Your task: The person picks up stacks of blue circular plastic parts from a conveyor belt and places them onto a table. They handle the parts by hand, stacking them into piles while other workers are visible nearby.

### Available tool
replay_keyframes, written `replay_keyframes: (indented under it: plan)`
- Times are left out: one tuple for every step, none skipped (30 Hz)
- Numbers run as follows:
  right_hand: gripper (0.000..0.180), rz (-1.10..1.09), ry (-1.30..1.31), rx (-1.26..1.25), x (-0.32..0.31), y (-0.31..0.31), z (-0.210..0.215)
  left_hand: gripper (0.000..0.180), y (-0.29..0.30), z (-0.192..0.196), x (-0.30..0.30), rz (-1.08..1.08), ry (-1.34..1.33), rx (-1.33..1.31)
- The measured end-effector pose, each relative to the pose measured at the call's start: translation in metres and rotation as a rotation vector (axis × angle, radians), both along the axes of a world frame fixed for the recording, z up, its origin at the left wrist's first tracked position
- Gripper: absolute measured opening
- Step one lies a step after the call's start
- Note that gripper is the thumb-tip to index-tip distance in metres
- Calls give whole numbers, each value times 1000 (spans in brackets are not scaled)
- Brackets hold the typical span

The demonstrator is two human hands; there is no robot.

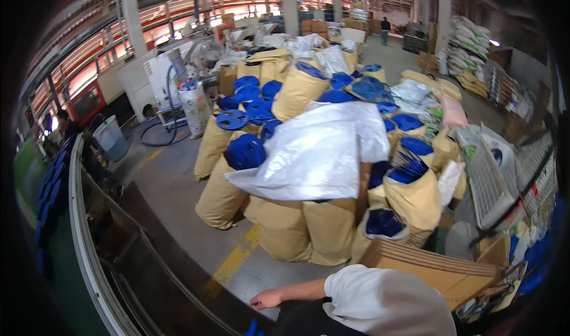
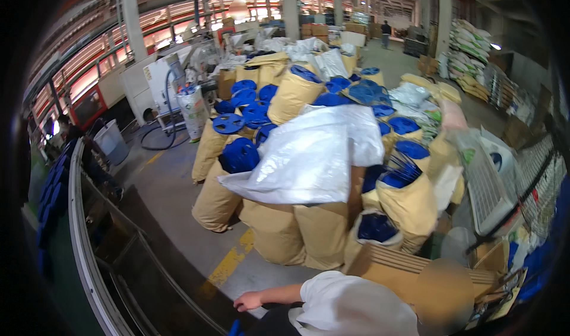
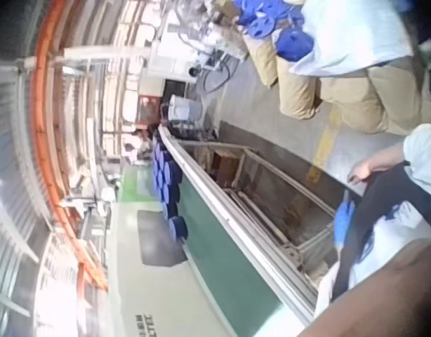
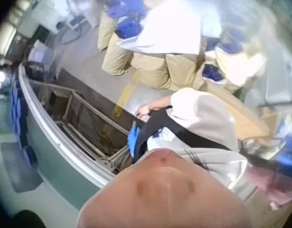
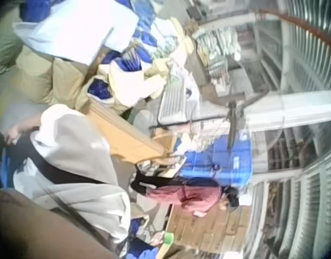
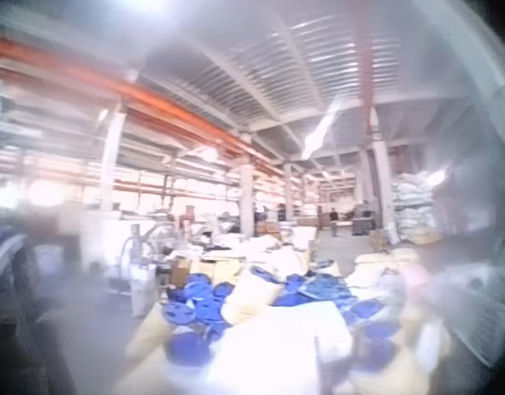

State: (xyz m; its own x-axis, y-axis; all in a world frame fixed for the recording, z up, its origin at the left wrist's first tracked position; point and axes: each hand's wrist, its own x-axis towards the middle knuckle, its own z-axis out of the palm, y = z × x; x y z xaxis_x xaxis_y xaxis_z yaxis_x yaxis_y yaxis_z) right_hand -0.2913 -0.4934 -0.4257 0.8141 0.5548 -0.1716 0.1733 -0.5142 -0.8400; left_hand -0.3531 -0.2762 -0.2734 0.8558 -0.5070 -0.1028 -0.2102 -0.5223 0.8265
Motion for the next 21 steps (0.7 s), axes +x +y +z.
replay_keyframes:
  plan:
    - [44,133,-5,13,24,7,-2,36,4,3,34,21,-17,-24]
    - [45,261,87,-66,55,10,4,35,9,5,68,39,-42,-51]
    - [47,331,96,-124,87,5,2,34,-6,13,107,61,-130,-218]
    - [47,298,135,-139,116,4,15,53,15,11,116,67,-198,134]
    - [44,244,113,-143,145,0,23,51,9,37,136,128,-279,39]
    - [41,138,41,-140,176,3,28,49,10,61,152,172,-312,9]
    - [39,19,-30,-111,204,14,31,48,17,77,166,201,-247,-3]
    - [36,-83,-75,-81,230,27,31,49,26,85,182,201,-259,-47]
    - [36,-176,-113,42,260,41,28,49,37,97,195,219,-139,-81]
    - [44,-90,120,87,291,58,47,50,51,111,203,241,-28,-120]
    - [41,-92,72,225,317,70,43,50,61,123,211,322,75,-206]
    - [38,-61,242,347,333,91,76,50,73,137,214,419,171,-298]
    - [36,-4,270,396,361,101,76,51,80,149,217,482,250,-402]
    - [33,37,305,521,383,117,95,51,86,162,215,563,304,-526]
    - [31,89,260,570,407,133,126,51,91,175,214,628,347,-663]
    - [29,126,161,607,442,145,139,51,94,190,217,661,377,-805]
    - [28,150,130,685,472,162,162,41,90,217,216,689,155,-865]
    - [28,188,96,747,500,180,188,35,88,226,218,747,-15,-903]
    - [28,213,108,835,527,200,216,32,87,237,222,798,-189,-921]
    - [28,208,42,876,563,211,241,39,110,241,234,762,-233,-901]
    - [28,314,20,942,596,230,263,48,131,247,242,744,-299,-891]
